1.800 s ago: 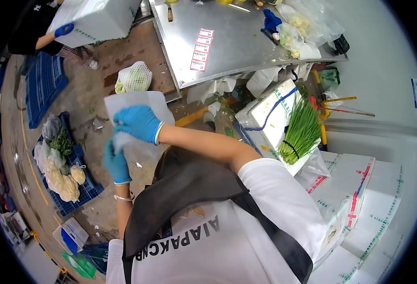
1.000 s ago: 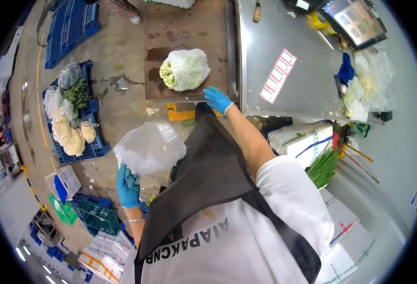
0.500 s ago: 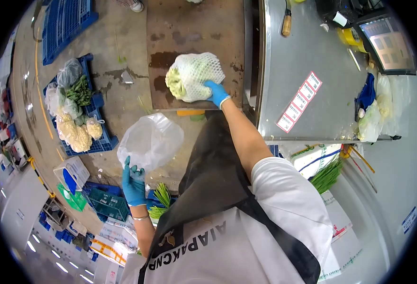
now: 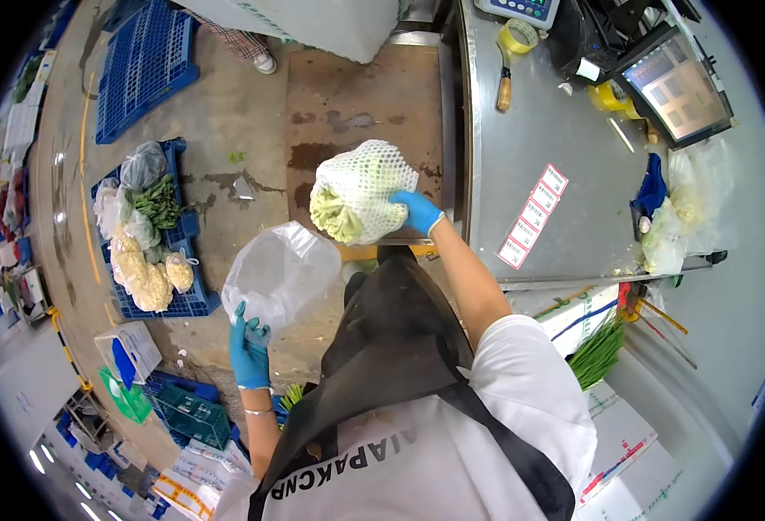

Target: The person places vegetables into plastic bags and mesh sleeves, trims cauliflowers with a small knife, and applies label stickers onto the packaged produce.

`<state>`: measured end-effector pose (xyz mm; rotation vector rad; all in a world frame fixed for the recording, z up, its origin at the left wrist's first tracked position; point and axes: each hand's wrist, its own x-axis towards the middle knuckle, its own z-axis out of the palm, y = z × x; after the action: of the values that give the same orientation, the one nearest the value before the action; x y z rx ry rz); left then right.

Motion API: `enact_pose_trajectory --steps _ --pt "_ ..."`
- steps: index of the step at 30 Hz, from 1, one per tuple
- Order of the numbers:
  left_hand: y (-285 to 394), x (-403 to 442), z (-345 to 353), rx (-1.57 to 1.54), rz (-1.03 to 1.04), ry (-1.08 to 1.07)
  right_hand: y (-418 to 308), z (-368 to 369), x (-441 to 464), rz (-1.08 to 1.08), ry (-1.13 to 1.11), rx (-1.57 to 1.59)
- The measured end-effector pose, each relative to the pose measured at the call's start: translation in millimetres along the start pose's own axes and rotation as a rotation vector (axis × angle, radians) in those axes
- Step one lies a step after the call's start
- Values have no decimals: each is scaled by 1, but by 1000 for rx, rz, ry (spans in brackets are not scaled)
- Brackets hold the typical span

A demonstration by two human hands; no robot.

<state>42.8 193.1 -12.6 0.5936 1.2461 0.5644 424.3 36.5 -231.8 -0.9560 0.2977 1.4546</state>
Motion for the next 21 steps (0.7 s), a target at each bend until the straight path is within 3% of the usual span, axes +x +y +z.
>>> enact_pose_trajectory --steps 3,12,15,17,19,21 --pt "-2 7 -19 -32 1 -59 13 6 -28 45 -39 177" --pt "-9 18 -61 -81 57 -66 33 21 -4 -28 129 68" --pt "5 5 -54 -6 53 -17 31 29 -22 58 -47 185" --pt "18 5 -50 19 63 -41 21 68 -57 258 -256 326" --pt "19 20 -54 34 40 -99 31 77 -66 147 -377 -72" --pt "28 20 -47 155 22 -143 34 129 -90 319 -578 201"
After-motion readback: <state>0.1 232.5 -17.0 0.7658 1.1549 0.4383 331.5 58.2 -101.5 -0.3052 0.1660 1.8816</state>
